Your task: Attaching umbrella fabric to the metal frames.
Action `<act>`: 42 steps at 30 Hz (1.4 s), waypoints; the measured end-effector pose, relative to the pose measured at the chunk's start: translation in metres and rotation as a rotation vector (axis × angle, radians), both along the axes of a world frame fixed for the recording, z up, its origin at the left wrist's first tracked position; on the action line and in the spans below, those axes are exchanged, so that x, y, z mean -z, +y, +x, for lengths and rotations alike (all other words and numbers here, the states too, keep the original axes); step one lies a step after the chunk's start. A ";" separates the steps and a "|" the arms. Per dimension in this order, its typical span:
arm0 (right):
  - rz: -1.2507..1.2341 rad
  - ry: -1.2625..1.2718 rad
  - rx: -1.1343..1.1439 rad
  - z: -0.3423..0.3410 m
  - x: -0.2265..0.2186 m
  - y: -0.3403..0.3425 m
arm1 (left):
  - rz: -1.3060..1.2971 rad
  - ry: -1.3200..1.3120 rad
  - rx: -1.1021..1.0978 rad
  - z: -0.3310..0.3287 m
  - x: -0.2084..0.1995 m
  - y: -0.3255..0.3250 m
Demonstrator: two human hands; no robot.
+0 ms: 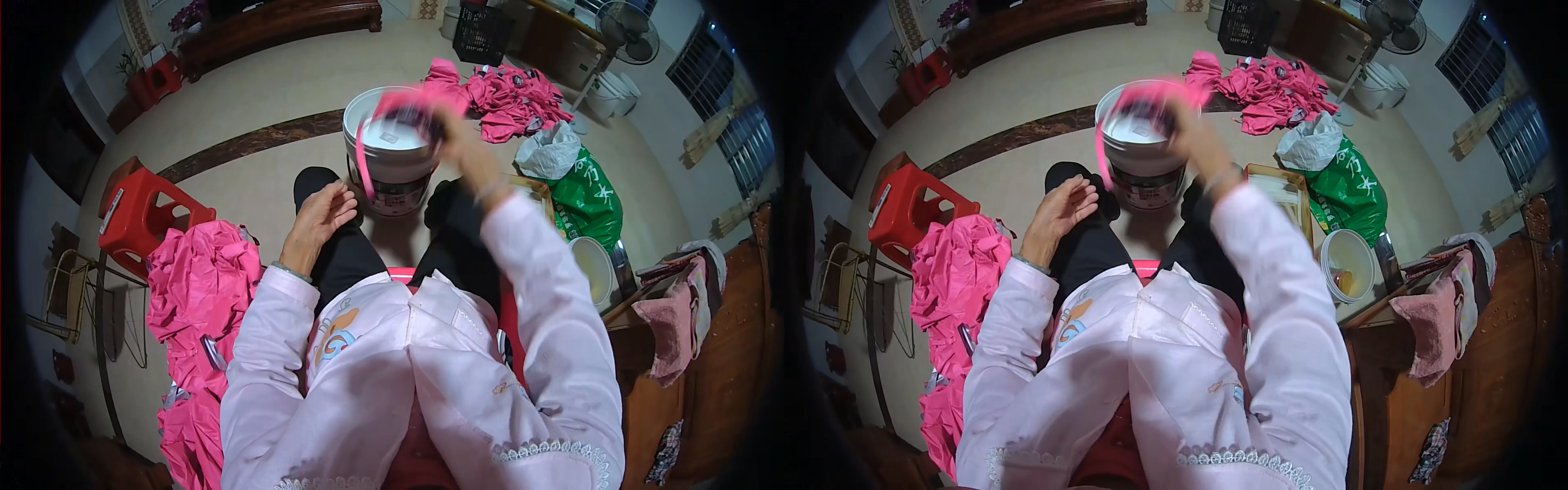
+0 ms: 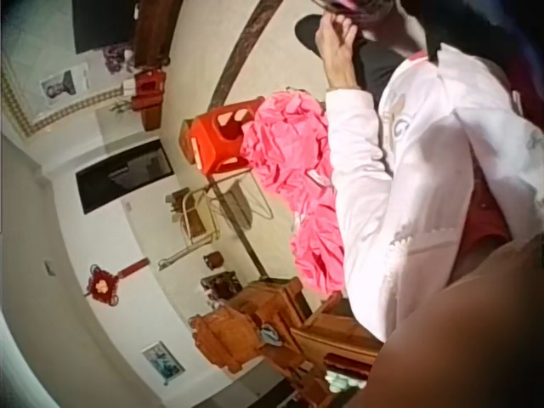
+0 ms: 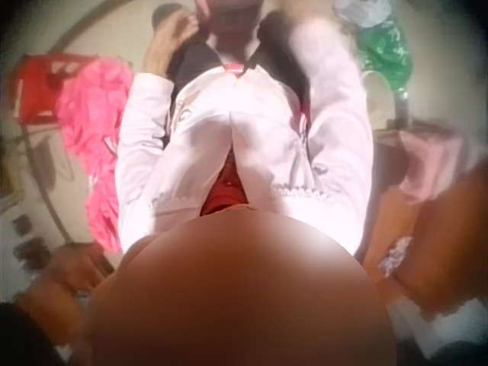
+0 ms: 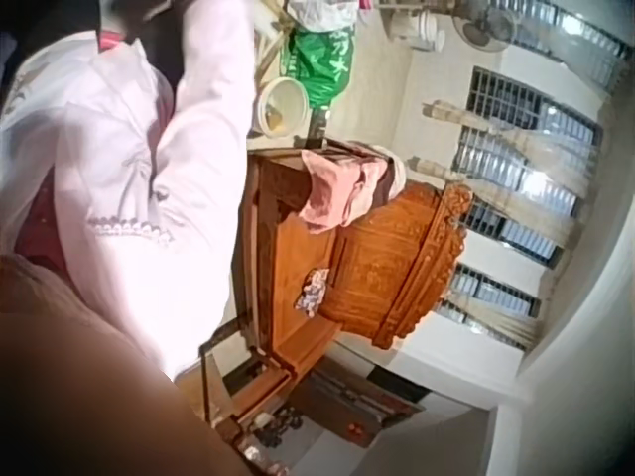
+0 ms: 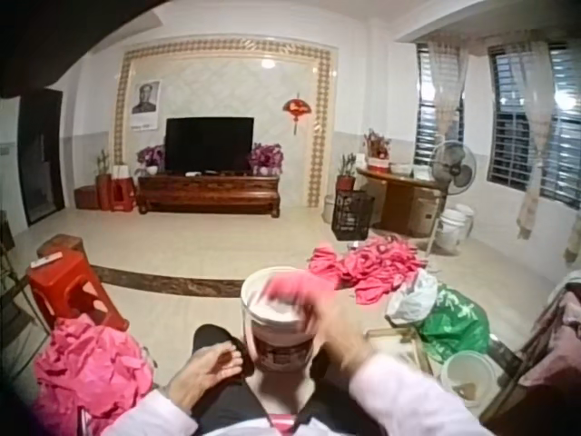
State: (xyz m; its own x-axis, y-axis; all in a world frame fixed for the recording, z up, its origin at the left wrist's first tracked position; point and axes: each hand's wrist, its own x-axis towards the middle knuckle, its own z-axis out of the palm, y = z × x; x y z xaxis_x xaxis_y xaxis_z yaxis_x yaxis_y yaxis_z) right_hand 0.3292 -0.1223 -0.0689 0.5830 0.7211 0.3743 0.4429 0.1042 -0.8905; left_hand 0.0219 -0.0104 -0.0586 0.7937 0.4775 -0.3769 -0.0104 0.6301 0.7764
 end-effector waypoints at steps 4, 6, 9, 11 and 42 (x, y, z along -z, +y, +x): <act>0.221 1.019 0.101 -0.042 -0.155 -0.005 | -0.048 0.052 -0.041 -0.017 0.004 -0.004; -0.021 0.817 -0.013 -0.047 -0.138 -0.010 | -0.058 0.083 0.003 -0.018 0.007 -0.009; -0.259 0.326 -0.116 -0.067 -0.070 -0.018 | -0.079 0.066 0.031 -0.017 0.010 -0.009; -0.418 0.318 -0.177 -0.105 -0.042 -0.034 | -0.074 0.063 0.038 -0.023 0.009 -0.008; -0.656 -0.918 0.225 -0.066 0.040 -0.103 | 0.080 0.102 0.041 -0.010 0.018 -0.025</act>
